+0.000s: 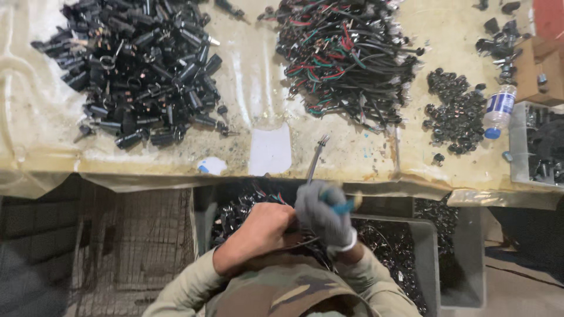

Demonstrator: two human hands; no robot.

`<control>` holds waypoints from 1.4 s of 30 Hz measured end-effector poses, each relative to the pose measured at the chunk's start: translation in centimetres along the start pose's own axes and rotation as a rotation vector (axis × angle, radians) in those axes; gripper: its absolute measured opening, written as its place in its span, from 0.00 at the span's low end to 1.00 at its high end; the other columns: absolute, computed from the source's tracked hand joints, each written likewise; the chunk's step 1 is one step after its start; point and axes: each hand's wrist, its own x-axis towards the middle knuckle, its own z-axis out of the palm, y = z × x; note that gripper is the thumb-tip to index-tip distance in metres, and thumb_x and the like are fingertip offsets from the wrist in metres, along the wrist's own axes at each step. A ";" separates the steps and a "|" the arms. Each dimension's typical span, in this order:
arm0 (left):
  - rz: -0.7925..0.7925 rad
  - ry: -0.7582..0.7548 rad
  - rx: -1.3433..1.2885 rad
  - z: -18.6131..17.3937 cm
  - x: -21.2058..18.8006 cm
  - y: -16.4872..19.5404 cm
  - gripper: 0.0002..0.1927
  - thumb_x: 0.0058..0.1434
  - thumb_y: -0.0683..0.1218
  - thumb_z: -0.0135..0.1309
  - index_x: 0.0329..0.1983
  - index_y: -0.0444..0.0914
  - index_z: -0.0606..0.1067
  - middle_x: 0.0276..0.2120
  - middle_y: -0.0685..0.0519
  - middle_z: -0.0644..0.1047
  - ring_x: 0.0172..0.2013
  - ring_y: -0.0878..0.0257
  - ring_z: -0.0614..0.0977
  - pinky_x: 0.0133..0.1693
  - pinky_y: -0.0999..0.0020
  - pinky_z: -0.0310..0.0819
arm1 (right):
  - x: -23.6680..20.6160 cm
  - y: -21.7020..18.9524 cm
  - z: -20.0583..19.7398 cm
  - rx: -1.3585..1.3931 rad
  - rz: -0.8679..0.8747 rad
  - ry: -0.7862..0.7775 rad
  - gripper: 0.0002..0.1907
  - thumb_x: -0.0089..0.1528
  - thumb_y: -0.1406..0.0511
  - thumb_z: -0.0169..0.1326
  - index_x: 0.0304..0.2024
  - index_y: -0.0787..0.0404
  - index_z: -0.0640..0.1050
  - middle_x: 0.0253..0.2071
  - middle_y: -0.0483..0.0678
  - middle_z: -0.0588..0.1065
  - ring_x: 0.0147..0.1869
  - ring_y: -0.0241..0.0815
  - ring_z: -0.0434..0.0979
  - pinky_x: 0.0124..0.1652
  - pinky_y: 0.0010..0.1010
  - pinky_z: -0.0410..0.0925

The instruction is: The person sits at a workbench covered with piles of black plugs and wire harnesses. They pick up a wire, use pliers to strip insulation from its end, then place the processed wire and plugs into bins below the table, repeating the process one wire at a time.

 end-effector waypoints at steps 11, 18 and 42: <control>0.231 -0.037 -0.207 -3.1 -3.0 0.2 0.10 0.48 0.45 0.63 0.33 0.38 0.79 0.27 0.49 0.76 0.31 0.49 0.78 0.33 0.56 0.71 | 15.1 23.6 -1.2 -0.052 0.291 -0.178 0.25 0.50 0.53 0.72 0.43 0.61 0.82 0.64 0.57 0.72 0.54 0.59 0.77 0.50 0.45 0.70; 0.200 -0.019 -0.314 -1.7 -3.3 0.3 0.10 0.53 0.45 0.62 0.38 0.37 0.80 0.30 0.49 0.77 0.34 0.49 0.80 0.35 0.57 0.73 | 17.1 25.1 0.0 -0.103 0.348 -0.344 0.29 0.48 0.46 0.72 0.38 0.61 0.82 0.49 0.56 0.77 0.46 0.60 0.79 0.47 0.46 0.71; 0.386 -0.293 -0.391 -4.6 -2.7 0.6 0.16 0.57 0.46 0.57 0.47 0.35 0.79 0.41 0.49 0.78 0.44 0.50 0.78 0.47 0.57 0.71 | 1.4 12.8 3.5 0.090 0.190 0.035 0.16 0.57 0.57 0.67 0.35 0.60 0.76 0.58 0.52 0.74 0.37 0.53 0.82 0.34 0.39 0.74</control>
